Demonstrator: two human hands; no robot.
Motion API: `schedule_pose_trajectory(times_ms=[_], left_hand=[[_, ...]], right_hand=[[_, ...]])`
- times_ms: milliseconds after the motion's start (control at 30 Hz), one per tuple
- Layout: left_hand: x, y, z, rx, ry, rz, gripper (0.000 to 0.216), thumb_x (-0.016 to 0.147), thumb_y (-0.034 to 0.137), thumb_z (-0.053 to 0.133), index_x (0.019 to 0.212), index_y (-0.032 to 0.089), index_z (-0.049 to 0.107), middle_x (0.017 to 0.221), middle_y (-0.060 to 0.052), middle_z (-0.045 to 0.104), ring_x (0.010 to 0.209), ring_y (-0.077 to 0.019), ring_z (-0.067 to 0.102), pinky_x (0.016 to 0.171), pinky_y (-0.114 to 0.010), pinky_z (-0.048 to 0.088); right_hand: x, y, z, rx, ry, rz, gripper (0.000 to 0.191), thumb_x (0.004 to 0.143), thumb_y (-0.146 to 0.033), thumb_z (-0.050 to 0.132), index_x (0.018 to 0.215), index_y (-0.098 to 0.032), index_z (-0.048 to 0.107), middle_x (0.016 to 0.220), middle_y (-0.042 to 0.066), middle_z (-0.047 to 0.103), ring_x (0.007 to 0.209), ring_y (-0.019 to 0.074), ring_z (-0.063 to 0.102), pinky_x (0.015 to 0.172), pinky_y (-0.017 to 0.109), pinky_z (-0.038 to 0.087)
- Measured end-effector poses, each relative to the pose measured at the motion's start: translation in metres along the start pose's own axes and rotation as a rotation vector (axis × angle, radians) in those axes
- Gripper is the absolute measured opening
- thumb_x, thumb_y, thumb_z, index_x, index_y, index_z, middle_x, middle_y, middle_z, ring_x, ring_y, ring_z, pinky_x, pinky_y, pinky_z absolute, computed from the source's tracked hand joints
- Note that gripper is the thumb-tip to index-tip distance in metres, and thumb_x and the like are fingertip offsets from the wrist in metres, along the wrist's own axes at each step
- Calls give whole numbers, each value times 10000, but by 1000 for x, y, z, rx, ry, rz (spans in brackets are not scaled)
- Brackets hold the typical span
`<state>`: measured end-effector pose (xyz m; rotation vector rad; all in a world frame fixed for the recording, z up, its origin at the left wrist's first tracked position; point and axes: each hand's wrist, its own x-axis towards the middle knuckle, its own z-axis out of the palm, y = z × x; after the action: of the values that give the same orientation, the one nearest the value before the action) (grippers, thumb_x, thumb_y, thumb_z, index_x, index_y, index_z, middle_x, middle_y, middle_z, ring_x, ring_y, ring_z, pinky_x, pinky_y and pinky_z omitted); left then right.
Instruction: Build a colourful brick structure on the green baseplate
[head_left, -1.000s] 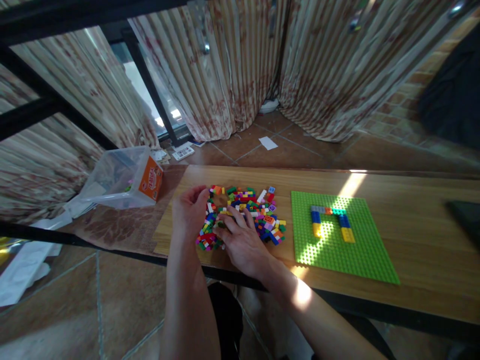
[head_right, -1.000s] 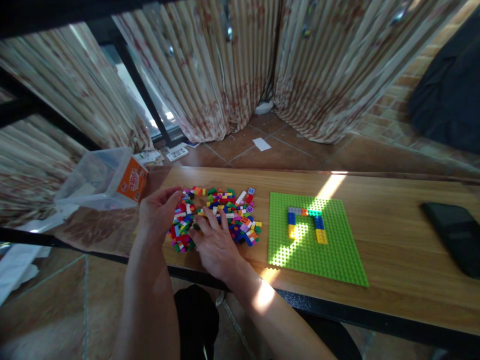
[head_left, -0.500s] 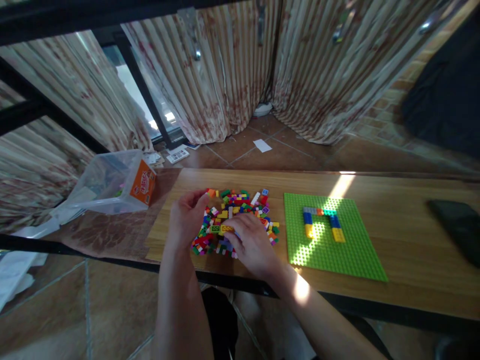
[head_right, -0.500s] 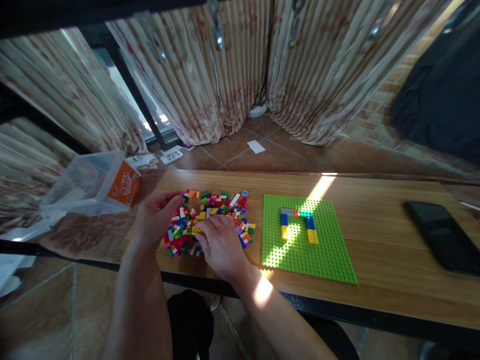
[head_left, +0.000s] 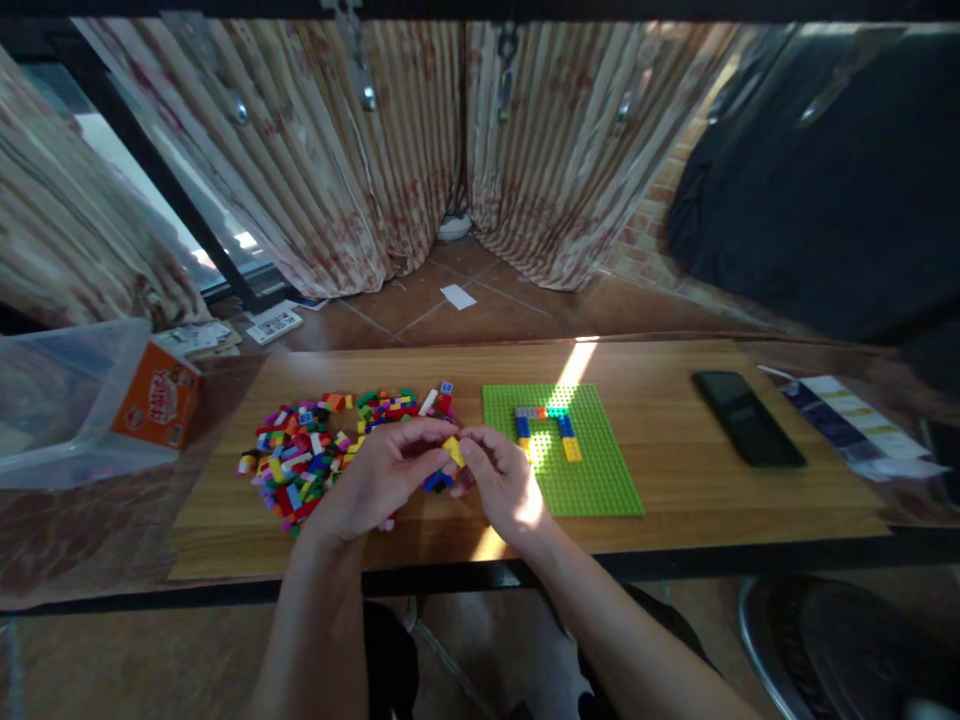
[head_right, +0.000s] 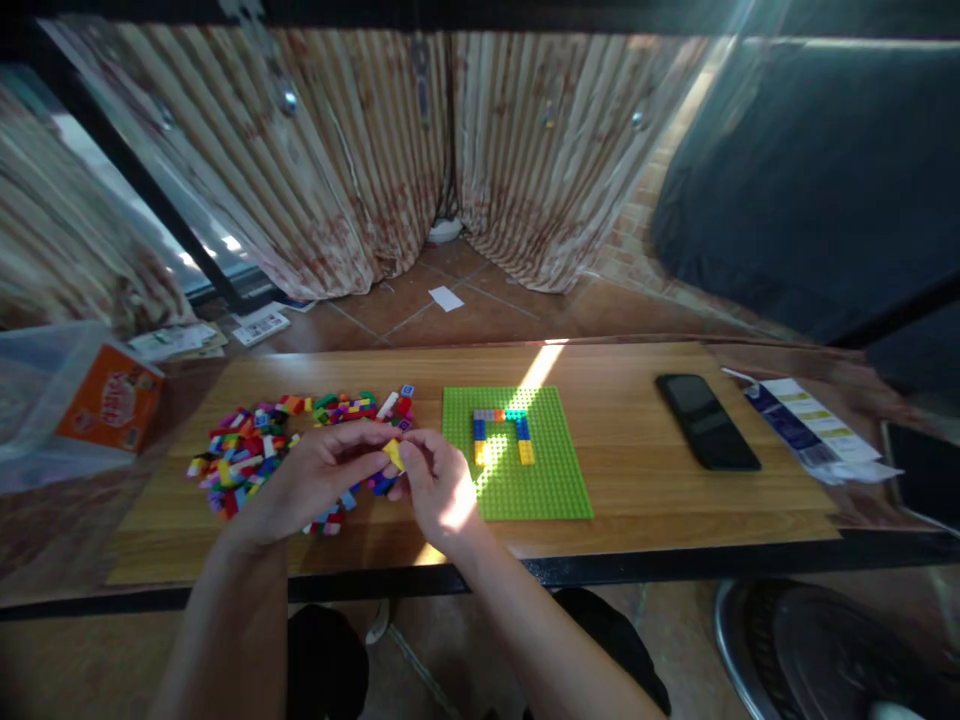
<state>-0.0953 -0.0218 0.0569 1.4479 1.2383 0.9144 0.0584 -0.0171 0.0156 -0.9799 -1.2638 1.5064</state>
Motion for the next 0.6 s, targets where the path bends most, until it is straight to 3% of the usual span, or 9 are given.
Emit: schedule_pose_trajectory(times_ms=[133, 233, 333, 467, 533, 600], left_hand=[[6, -5, 15, -51, -25, -10, 284, 824, 277, 615, 1084, 186, 683, 959, -70, 731, 828, -180, 682, 764, -318, 549], [7, -8, 9, 30, 16, -13, 299, 805, 258, 620, 1086, 175, 679, 987, -74, 730, 873, -185, 679, 804, -320, 534], [3, -14, -16, 183, 188, -21, 291, 796, 264, 609, 1058, 164, 686, 966, -71, 732, 878, -191, 674, 818, -322, 519], [-3, -29, -54, 473, 613, -111, 266, 785, 283, 585, 987, 152, 697, 868, -73, 727, 804, -203, 665, 760, -316, 510], [-3, -35, -64, 581, 683, -177, 259, 779, 264, 575, 976, 151, 700, 842, -75, 725, 778, -206, 663, 731, -309, 504], [1, -38, -65, 671, 660, -220, 252, 775, 232, 568, 974, 157, 704, 832, -78, 725, 783, -213, 662, 734, -310, 498]], right_hand=[[0, -4, -16, -92, 24, 9, 301, 900, -464, 505, 882, -178, 597, 603, -10, 618, 474, 118, 577, 461, 227, 476], [0, -5, -23, -265, 30, -16, 315, 908, -456, 497, 842, -176, 626, 588, -2, 617, 493, 127, 586, 464, 221, 452], [-1, -2, -21, -508, 3, -56, 302, 922, -424, 478, 830, -193, 648, 626, 17, 651, 582, 153, 636, 532, 235, 464], [-4, 5, -8, -720, -77, -64, 284, 941, -389, 449, 889, -221, 671, 660, 18, 680, 611, 165, 651, 580, 248, 456], [-4, 8, 0, -765, -101, -51, 281, 947, -371, 436, 905, -227, 673, 679, 21, 692, 618, 169, 655, 586, 251, 450], [-4, 11, 7, -795, -122, -40, 277, 950, -358, 433, 908, -226, 673, 703, 26, 705, 635, 175, 662, 586, 253, 442]])
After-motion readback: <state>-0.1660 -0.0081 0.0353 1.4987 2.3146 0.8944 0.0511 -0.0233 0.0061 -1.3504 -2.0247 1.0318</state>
